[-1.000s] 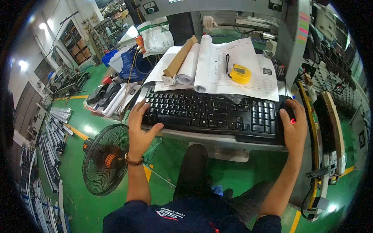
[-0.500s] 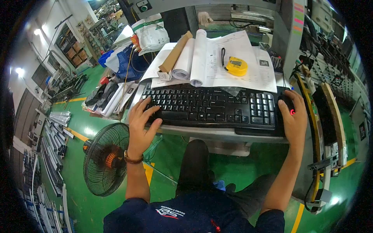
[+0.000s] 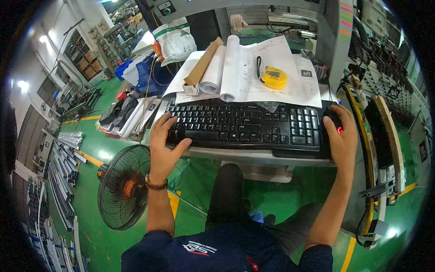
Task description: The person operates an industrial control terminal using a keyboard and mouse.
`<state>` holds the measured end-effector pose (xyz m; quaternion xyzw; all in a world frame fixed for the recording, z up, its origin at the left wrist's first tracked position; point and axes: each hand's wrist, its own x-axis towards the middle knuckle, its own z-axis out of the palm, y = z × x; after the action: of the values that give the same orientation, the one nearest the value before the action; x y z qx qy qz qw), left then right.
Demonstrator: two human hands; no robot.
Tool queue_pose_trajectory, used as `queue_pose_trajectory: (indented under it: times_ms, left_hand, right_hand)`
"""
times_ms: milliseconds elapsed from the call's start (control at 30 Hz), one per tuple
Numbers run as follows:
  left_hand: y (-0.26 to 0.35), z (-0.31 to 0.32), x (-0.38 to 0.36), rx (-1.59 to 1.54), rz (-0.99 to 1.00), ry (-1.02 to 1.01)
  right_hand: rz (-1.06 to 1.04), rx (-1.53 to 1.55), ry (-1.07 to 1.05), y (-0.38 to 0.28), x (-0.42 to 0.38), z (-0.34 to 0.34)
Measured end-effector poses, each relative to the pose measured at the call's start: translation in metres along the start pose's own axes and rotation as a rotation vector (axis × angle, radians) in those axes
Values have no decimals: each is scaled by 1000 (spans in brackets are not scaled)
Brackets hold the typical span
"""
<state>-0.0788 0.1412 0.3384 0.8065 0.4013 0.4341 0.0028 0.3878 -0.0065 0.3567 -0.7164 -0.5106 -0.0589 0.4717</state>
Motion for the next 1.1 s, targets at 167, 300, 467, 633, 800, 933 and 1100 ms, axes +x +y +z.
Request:
queue_pose_trajectory:
  times_ms: [167, 300, 467, 633, 800, 933, 1100]
  left_hand:
    - [0, -1, 2, -20, -1, -1]
    - [-1, -2, 1, -7, -6, -1]
    - [0, -1, 1, -14, 6, -19]
    - [-3, 0, 2, 15, -29, -20]
    - [-2, -2, 0, 18, -67, -5]
    - [-4, -2, 1, 33, -44, -6]
    - [-4, -2, 1, 31, -25, -1]
  right_hand:
    - [12, 9, -2, 3, 1, 1]
    - [-30, -19, 26, 2, 0, 4]
    - [-147, -199, 190, -18, -6, 6]
    - [-405, 95, -34, -104, -36, 39]
    - [-549, -39, -165, -130, -37, 84]
    - [-534, -98, -147, -137, -26, 96]
    - [-547, -106, -161, -141, -25, 100]
